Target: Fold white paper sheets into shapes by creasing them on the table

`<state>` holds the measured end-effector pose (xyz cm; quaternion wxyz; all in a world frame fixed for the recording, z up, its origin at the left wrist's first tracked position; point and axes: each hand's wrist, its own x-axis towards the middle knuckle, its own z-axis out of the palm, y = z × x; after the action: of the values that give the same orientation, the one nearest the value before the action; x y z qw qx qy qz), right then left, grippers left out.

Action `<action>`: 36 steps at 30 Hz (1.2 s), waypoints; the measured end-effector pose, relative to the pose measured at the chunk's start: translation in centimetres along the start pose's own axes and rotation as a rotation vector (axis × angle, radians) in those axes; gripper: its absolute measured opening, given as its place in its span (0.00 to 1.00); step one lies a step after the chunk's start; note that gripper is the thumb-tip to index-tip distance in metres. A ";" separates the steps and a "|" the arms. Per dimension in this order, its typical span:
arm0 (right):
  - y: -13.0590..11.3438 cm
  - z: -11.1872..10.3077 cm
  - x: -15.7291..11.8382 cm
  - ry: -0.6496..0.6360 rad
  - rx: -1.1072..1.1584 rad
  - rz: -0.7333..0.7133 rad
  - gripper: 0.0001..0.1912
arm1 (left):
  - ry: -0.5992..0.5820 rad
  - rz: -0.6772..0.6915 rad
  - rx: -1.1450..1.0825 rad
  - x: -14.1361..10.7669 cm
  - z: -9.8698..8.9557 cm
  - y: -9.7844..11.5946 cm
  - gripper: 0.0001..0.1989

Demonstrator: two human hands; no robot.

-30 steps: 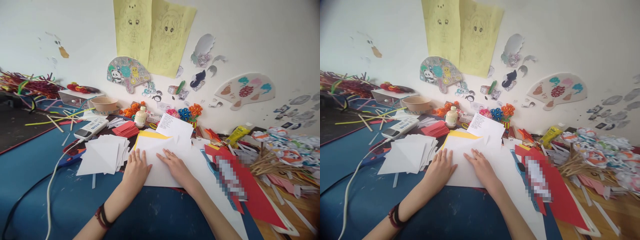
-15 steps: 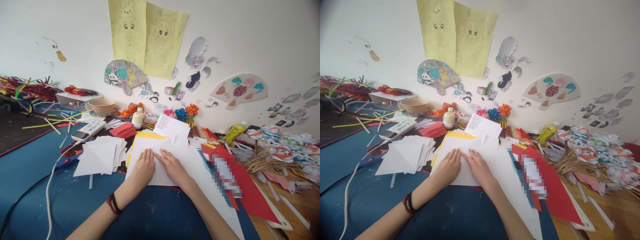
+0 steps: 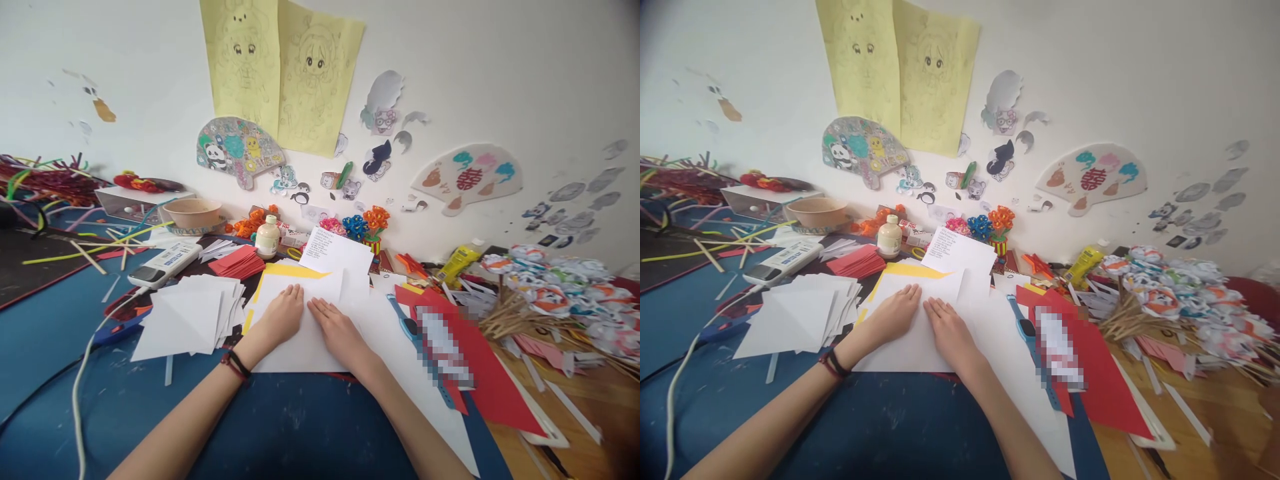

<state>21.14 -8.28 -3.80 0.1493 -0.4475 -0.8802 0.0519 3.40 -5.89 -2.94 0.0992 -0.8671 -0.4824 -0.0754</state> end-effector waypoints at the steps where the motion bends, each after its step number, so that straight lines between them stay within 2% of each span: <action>1: 0.0 0.0 0.0 0.002 0.001 0.000 0.33 | 0.003 0.012 -0.006 0.2 0.0 -0.3 0.27; 8: 0.0 -0.3 -0.1 -0.022 -0.021 -0.006 0.33 | 0.041 0.112 -0.038 2.3 -0.2 -1.8 0.22; 12: -0.1 -0.4 -0.1 -0.027 -0.027 -0.013 0.34 | 0.058 0.185 -0.063 3.9 0.2 -2.2 0.20; 16: -0.3 -0.8 0.0 -0.037 -0.012 0.004 0.35 | 0.088 0.264 -0.097 4.4 0.8 -2.4 0.21; 18: -0.4 -1.0 0.1 -0.032 -0.005 0.005 0.35 | 0.126 0.318 -0.214 4.3 1.0 -2.5 0.22; 20: -0.4 -1.0 0.1 -0.010 -0.001 -0.001 0.34 | 0.147 0.358 -0.424 4.2 1.2 -2.6 0.24; 23: -0.3 -0.8 0.0 0.048 0.008 -0.019 0.30 | 0.090 0.372 -0.712 4.2 1.3 -2.4 0.25; 25: -0.3 -0.6 -0.1 0.075 0.013 -0.015 0.26 | 0.026 0.388 -0.791 4.3 1.1 -2.1 0.22; 29: -0.3 -0.4 -0.1 0.070 -0.006 0.040 0.21 | -0.064 0.449 -0.768 5.2 0.9 -1.4 0.19; 36: -0.3 -0.7 0.0 0.107 0.033 -0.016 0.26 | -0.067 0.449 -0.614 7.5 1.3 -1.0 0.24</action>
<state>21.06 -8.48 -3.08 0.2041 -0.4400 -0.8735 0.0411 6.53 1.07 -2.46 -0.1669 -0.9424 -0.2385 -0.1645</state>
